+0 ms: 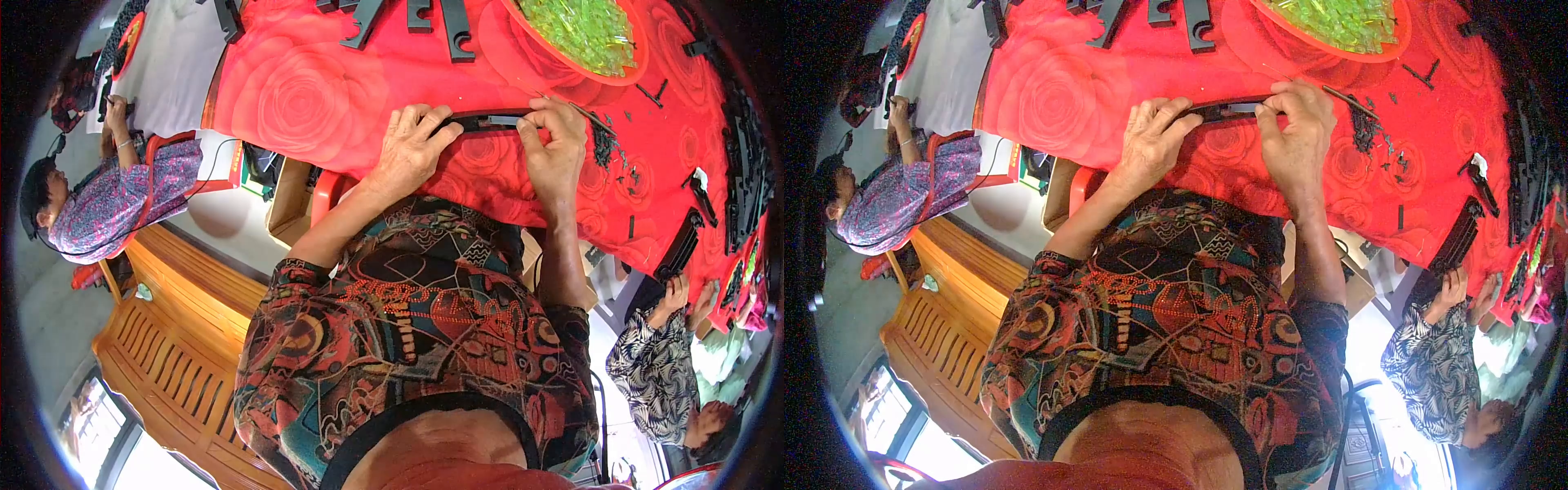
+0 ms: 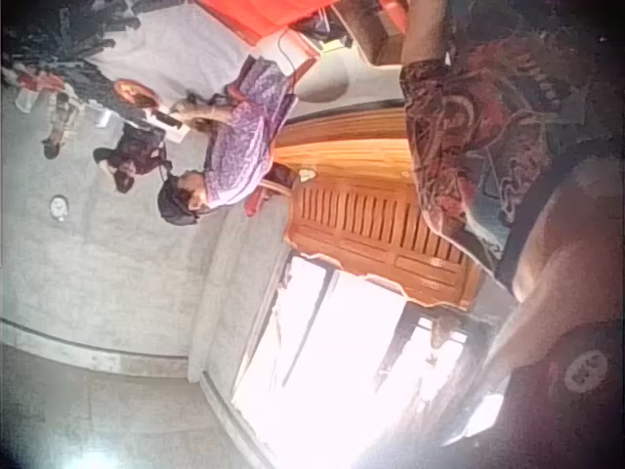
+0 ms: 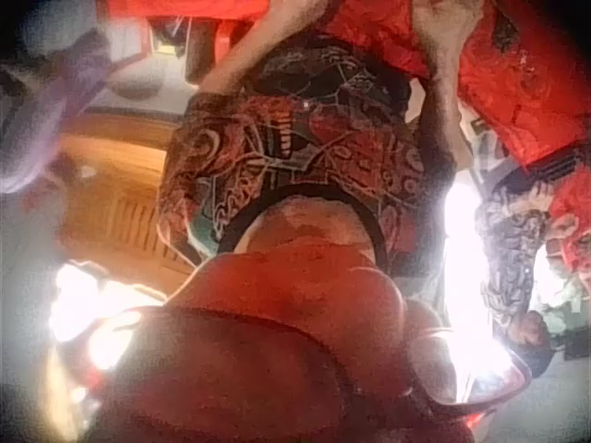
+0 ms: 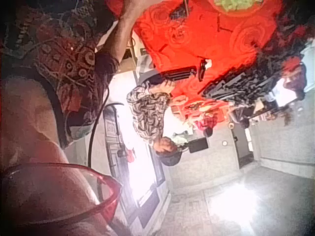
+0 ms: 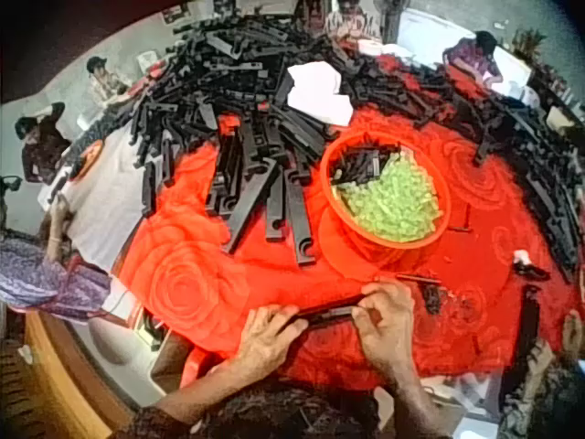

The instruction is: The person assembles plastic components and springs by hand into toy gun parts at a table.

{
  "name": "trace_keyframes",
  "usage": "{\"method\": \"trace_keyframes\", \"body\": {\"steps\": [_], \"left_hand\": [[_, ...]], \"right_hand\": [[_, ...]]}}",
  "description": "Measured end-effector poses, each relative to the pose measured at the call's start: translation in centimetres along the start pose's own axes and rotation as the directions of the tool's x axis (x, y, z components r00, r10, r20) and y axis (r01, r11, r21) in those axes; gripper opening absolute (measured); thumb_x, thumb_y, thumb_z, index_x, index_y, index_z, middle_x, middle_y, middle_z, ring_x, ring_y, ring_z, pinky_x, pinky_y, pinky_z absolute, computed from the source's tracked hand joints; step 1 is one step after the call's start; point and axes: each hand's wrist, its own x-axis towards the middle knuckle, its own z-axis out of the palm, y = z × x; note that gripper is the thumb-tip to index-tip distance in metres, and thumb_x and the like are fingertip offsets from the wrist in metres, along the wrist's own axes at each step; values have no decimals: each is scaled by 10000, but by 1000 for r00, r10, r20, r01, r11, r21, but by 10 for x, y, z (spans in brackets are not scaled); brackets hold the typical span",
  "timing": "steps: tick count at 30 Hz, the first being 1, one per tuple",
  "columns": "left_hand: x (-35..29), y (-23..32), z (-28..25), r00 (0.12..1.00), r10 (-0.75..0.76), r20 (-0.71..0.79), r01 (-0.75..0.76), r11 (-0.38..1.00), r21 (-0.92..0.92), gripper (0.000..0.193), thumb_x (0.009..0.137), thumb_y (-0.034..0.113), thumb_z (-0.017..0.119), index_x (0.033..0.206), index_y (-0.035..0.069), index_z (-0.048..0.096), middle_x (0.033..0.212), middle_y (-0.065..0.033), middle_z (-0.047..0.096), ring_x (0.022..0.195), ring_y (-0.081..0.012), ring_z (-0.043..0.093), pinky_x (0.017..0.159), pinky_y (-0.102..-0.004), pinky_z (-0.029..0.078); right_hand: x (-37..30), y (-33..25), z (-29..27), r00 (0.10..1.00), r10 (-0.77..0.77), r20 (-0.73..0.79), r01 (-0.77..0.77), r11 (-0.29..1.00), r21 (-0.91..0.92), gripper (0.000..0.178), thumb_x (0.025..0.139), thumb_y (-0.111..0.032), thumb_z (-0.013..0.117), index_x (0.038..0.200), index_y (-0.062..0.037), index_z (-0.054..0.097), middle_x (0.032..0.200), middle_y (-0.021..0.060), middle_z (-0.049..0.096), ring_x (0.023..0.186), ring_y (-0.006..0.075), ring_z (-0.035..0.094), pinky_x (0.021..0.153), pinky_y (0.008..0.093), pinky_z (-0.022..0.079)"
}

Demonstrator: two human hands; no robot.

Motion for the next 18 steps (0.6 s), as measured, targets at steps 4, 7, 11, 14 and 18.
{"method": "trace_keyframes", "body": {"steps": [4, 7, 11, 14, 18], "left_hand": [[3, 3, 0, 1000, -2, 5, 1, 1000, 16, 344, 631, 11, 609, 962, 98, 631, 1068, -46, 571, 878, -252, 533, 703, -365, 423], [3, 2, 1, 1000, 1, 5, -1, 1000, 19, 342, 632, 12, 607, 962, 99, 631, 1070, -46, 572, 880, -251, 533, 710, -367, 426], [2, 1, 1, 1000, -2, 12, 1, 999, 35, 343, 634, 9, 606, 965, 98, 628, 1068, -47, 573, 882, -249, 532, 714, -368, 428], [3, 1, 1, 1000, 2, 6, -3, 999, 39, 347, 633, 4, 605, 966, 101, 626, 1065, -50, 576, 880, -249, 534, 717, -368, 430], [3, 1, 2, 1000, -3, 9, 3, 999, 39, 346, 637, -1, 604, 966, 103, 626, 1062, -53, 577, 883, -253, 533, 721, -369, 432]], "right_hand": [[-1, 2, 3, 999, 22, 25, -22, 1000, 9, 70, 689, -45, 684, 730, -40, 627, 955, 99, 633, 976, 287, 532, 870, 404, 385], [0, 7, 7, 997, 37, 63, -39, 999, 28, 68, 694, -57, 683, 733, -37, 631, 967, 97, 635, 985, 291, 535, 879, 412, 380], [-1, 14, 12, 996, 4, 88, -7, 1000, 30, 70, 700, -73, 681, 737, -36, 634, 974, 94, 637, 1031, 296, 530, 897, 424, 370], [-2, 16, 14, 994, 15, 105, -20, 998, 53, 75, 697, -76, 685, 735, -39, 632, 980, 91, 639, 1061, 296, 525, 908, 428, 364], [-1, 16, 16, 997, -11, 79, 6, 998, 57, 81, 687, -75, 687, 707, -36, 619, 957, 93, 638, 1020, 298, 532, 893, 430, 366]]}}
